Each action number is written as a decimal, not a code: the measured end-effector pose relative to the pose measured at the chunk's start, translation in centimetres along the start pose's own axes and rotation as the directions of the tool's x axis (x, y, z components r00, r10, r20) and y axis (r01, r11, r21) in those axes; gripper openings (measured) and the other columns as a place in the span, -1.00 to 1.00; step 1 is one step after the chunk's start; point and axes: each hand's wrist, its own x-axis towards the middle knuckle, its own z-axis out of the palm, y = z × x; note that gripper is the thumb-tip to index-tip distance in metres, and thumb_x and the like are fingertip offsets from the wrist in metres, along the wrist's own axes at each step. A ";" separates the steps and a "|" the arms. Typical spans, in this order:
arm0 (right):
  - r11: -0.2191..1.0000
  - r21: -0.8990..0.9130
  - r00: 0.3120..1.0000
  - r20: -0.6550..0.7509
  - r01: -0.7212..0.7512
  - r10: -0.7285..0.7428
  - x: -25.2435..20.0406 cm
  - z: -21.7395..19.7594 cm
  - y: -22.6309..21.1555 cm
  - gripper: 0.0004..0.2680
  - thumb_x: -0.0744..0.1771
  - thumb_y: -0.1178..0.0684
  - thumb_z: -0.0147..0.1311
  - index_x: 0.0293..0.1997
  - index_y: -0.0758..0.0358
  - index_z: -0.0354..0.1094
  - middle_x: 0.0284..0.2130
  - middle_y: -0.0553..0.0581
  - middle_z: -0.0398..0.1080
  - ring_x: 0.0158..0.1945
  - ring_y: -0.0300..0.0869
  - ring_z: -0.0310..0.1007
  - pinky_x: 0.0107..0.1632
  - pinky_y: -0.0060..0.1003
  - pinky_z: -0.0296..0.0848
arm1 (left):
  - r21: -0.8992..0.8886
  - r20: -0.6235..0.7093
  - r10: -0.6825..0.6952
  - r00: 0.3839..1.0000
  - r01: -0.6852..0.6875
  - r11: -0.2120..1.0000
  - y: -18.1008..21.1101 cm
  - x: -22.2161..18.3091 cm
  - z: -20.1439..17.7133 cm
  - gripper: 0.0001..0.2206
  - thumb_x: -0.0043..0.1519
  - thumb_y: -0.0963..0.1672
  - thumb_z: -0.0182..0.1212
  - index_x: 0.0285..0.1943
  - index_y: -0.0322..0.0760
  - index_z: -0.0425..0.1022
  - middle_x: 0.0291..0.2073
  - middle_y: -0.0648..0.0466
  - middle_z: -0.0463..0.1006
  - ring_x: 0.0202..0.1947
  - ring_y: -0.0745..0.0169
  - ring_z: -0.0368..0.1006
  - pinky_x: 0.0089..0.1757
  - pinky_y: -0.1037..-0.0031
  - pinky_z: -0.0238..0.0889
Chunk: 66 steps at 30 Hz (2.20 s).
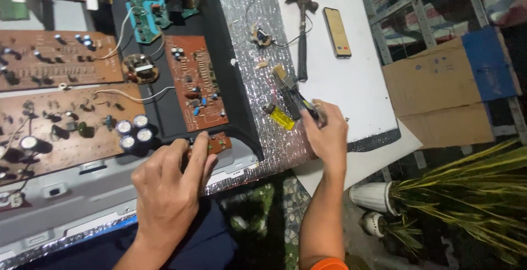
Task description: The person inspects and tests circuit board connections inside a disassembled television using a multimeter and screwdriver.
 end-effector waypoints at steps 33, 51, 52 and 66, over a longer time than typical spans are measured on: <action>0.991 0.056 0.962 -0.239 -0.121 0.131 -1.5 -3.5 3.2 -0.89 0.37 0.18 0.11 -0.09 0.38 0.51 -0.37 0.13 0.50 -0.35 -0.22 0.40 -0.24 -0.36 0.40 | 0.054 -0.024 0.024 0.999 -0.022 0.998 -0.1 -0.6 0.2 -0.62 0.30 -0.05 0.36 0.28 -0.23 0.57 0.06 -0.02 0.42 -0.01 0.14 0.35 0.03 0.34 0.07; 0.791 0.552 0.897 0.164 0.262 -0.411 -5.1 0.1 -12.2 -0.82 0.16 0.31 0.38 -0.26 0.35 0.54 -0.31 0.15 0.57 -0.34 -0.23 0.50 -0.25 -0.41 0.49 | -0.032 -0.020 0.009 1.000 -0.009 0.999 -0.2 -0.4 0.3 -0.60 0.29 -0.06 0.34 0.30 -0.26 0.53 0.07 -0.01 0.39 0.02 0.16 0.29 0.00 0.35 0.04; 0.791 0.553 0.895 0.167 0.262 -0.413 -5.1 0.2 -12.3 -0.82 0.16 0.31 0.38 -0.26 0.35 0.54 -0.31 0.15 0.57 -0.34 -0.23 0.50 -0.25 -0.41 0.49 | -0.031 -0.020 0.005 1.000 -0.006 1.000 -0.2 -0.4 0.3 -0.60 0.29 -0.06 0.34 0.30 -0.26 0.53 0.07 -0.01 0.39 0.02 0.16 0.29 0.00 0.35 0.04; 0.753 0.492 0.815 0.137 0.438 -0.563 -4.6 1.3 -12.9 -0.81 0.15 0.26 0.42 -0.25 0.33 0.57 -0.34 0.17 0.59 -0.34 -0.22 0.55 -0.28 -0.43 0.52 | -0.023 -0.066 -0.006 0.998 0.005 1.000 -0.3 -0.4 0.6 -0.60 0.25 -0.07 0.38 0.27 -0.21 0.56 0.02 0.03 0.42 -0.03 0.21 0.33 -0.01 0.40 0.10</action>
